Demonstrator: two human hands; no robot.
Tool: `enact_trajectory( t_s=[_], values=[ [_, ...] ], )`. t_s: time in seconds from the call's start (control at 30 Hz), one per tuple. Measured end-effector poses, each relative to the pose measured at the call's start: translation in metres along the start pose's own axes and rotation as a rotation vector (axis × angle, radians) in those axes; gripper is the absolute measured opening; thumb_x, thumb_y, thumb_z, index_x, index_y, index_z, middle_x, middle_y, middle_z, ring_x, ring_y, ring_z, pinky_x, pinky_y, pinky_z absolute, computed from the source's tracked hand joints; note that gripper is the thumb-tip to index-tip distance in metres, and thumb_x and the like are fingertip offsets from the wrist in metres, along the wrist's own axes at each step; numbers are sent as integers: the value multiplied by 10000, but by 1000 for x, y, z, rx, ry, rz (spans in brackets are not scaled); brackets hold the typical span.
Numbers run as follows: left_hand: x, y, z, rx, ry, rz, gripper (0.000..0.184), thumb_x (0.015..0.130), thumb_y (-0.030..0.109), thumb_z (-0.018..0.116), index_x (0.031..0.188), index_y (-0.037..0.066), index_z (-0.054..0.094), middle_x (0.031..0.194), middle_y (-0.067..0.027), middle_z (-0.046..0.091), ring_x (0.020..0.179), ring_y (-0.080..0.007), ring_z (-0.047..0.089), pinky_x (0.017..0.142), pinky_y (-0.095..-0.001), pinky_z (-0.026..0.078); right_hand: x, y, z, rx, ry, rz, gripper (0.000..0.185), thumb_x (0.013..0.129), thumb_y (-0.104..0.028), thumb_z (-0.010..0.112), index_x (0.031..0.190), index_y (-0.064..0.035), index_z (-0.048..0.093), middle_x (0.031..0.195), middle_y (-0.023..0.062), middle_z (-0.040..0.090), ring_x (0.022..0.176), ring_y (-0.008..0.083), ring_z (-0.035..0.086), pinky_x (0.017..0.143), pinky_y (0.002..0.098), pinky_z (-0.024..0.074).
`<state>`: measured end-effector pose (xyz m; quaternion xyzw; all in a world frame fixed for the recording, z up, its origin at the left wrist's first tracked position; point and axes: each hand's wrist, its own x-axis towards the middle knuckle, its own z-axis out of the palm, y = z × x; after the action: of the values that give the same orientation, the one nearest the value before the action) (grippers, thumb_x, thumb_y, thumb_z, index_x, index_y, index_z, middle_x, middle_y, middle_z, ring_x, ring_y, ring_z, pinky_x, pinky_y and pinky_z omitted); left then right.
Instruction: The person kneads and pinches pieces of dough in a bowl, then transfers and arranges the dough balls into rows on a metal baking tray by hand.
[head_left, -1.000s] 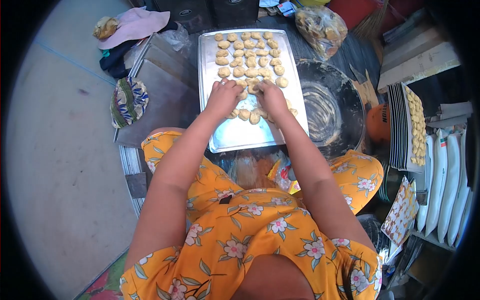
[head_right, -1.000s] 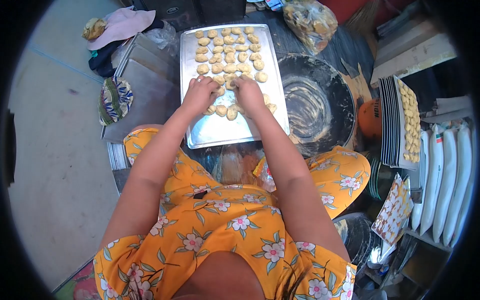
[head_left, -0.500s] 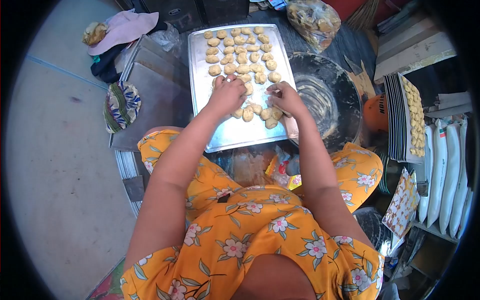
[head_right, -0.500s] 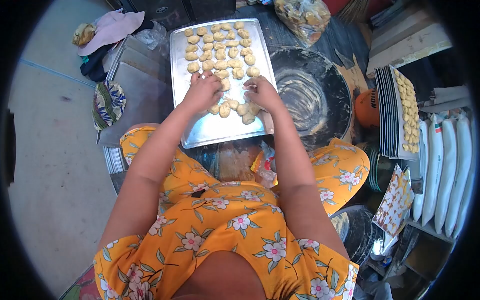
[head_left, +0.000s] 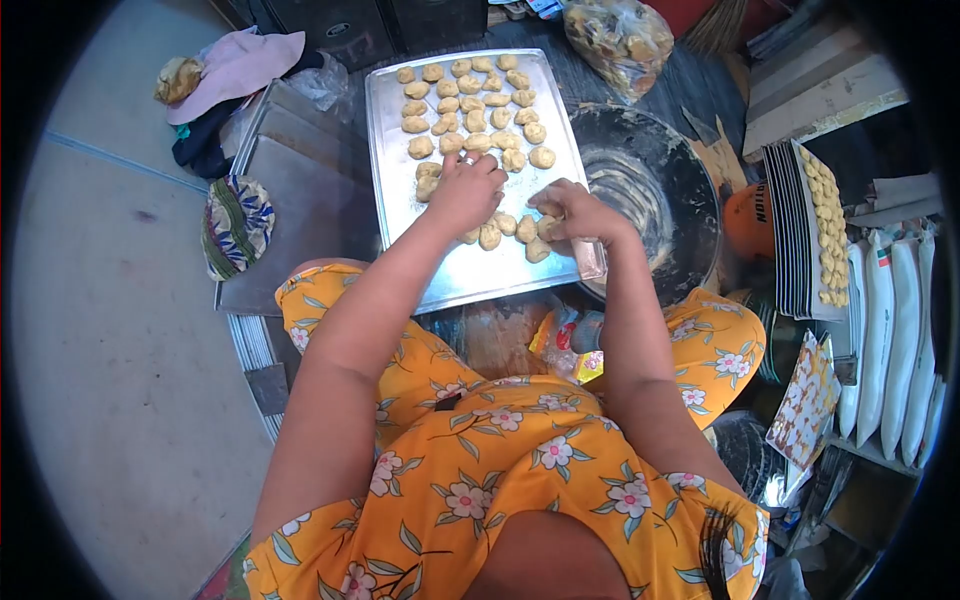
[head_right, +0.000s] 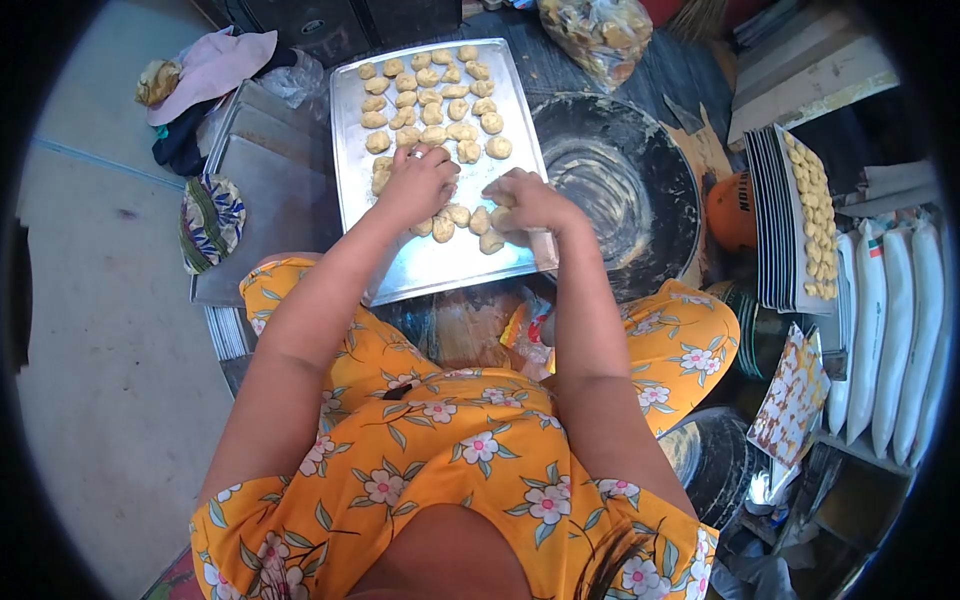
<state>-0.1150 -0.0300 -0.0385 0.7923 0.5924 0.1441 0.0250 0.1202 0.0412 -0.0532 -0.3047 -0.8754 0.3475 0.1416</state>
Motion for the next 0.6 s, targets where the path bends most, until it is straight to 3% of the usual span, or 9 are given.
enact_trajectory(
  t_s=[0.03,0.13,0.23,0.33,0.47,0.6],
  values=[
    [2,1,1,-21,-19,18,194,805,190,667,991,139,692,1028,-39,595,1126,-238,513,994,-455,288,-6,-12,-7,-153,-69,96,373,656,-219,803,1009,-126,728,1071,107,605,1016,280,592,895,385,470],
    [3,-1,6,-56,-72,69,219,810,200,666,1017,132,686,1043,-43,598,1129,-239,510,991,-447,286,1,-1,-3,-78,14,138,375,677,-263,810,1007,-110,720,1033,113,615,963,307,608,868,387,482],
    [5,2,7,15,-107,51,245,816,209,668,1047,130,685,1056,-45,605,1119,-240,518,976,-435,297,14,-13,6,-24,245,380,370,698,-286,817,996,-91,715,1023,127,620,945,325,620,853,381,488],
    [9,6,11,-49,15,46,264,812,227,674,1059,136,690,1061,-52,609,1097,-243,532,963,-415,307,26,-18,24,50,350,336,363,726,-298,811,1000,-82,712,1021,133,625,938,322,633,839,383,494],
    [15,10,12,-55,28,71,253,810,237,677,1044,143,691,1026,-49,622,1072,-238,547,951,-408,316,9,-13,13,-3,311,254,360,742,-238,785,1066,-99,709,1012,135,629,946,318,637,832,392,498],
    [21,13,22,12,-14,47,218,827,225,668,1028,143,691,995,-39,632,1059,-239,558,946,-407,322,3,-6,3,-43,322,324,344,765,-187,750,1098,-116,701,961,132,641,929,322,642,819,406,502]
  ],
)
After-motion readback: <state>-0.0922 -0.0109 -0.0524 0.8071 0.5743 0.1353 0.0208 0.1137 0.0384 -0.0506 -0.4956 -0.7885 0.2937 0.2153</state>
